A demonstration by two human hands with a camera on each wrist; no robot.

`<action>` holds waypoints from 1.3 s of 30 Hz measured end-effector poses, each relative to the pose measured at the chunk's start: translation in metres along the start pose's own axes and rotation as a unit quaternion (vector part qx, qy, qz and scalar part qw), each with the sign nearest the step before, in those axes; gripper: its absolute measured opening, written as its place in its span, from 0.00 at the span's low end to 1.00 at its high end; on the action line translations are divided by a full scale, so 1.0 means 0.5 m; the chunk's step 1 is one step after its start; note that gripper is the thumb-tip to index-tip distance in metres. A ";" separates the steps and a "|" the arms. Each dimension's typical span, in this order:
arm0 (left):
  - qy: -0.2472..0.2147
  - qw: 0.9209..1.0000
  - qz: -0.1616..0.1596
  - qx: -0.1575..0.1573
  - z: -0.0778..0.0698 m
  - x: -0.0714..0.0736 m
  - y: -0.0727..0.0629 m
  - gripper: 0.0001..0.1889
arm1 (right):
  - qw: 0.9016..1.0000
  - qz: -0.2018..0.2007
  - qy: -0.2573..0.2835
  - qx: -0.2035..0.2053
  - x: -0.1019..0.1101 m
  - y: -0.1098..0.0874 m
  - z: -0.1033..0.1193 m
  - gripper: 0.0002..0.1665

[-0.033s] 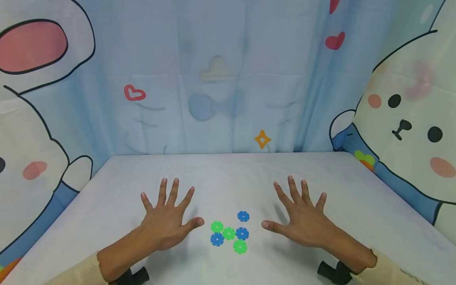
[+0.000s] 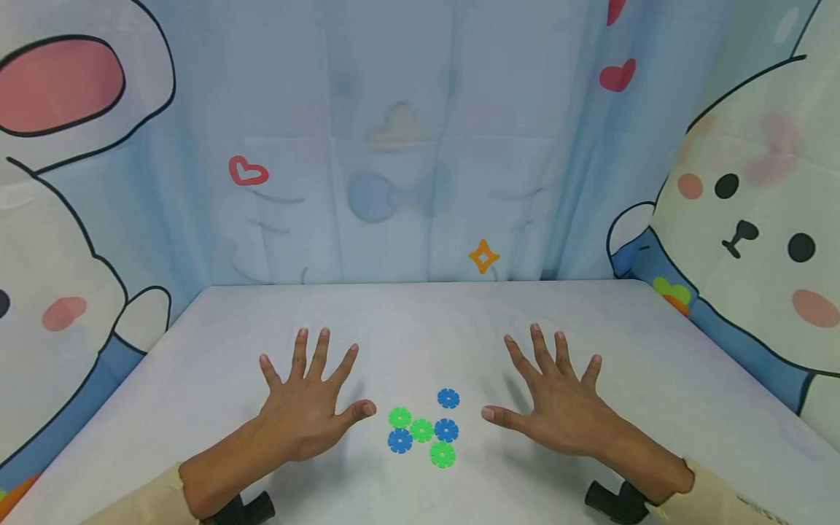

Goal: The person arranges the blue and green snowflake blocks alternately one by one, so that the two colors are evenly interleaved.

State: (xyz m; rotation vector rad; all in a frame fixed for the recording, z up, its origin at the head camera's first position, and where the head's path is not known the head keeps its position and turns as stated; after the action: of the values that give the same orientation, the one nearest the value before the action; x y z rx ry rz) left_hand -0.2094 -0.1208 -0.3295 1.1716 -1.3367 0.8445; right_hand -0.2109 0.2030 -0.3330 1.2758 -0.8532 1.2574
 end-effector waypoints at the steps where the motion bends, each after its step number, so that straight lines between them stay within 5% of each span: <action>1: 0.000 1.000 -0.001 0.000 0.000 -0.001 0.000 0.45 | 1.000 0.000 0.000 0.000 0.000 0.000 0.000 0.65; 14: -0.004 0.999 -0.011 -0.029 -0.009 0.003 0.005 0.42 | 0.999 0.028 0.007 0.030 0.010 -0.001 0.003 0.60; 25: -0.061 0.994 -0.043 -0.079 -0.032 0.007 0.025 0.30 | 0.990 0.067 0.102 0.063 0.023 0.019 0.037 0.25; 31: -0.136 0.983 -0.048 -0.109 -0.044 -0.001 0.041 0.16 | 0.980 0.096 0.137 0.102 0.007 0.046 0.063 0.22; 35: -0.204 0.973 -0.005 -0.109 -0.047 -0.008 0.058 0.12 | 0.977 0.111 0.146 0.109 -0.007 0.065 0.077 0.22; 39: -0.280 0.953 0.053 -0.105 -0.046 -0.018 0.075 0.12 | 0.974 0.115 0.159 0.116 -0.018 0.081 0.085 0.22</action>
State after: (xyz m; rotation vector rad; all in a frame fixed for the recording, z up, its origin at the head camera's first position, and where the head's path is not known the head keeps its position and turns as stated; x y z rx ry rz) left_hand -0.2401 -0.0877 -0.3297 1.2225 -1.9147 0.4340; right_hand -0.2442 0.1544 -0.3264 1.1334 -0.6466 1.7345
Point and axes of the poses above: each hand's wrist, its own y-axis towards the middle knuckle, its own x-axis out of the back of the hand, z = x × y, the point moved 2 cm from there along y, towards the middle knuckle, and after that the axes turned 4 degrees about -z, right-handed, at the moved point
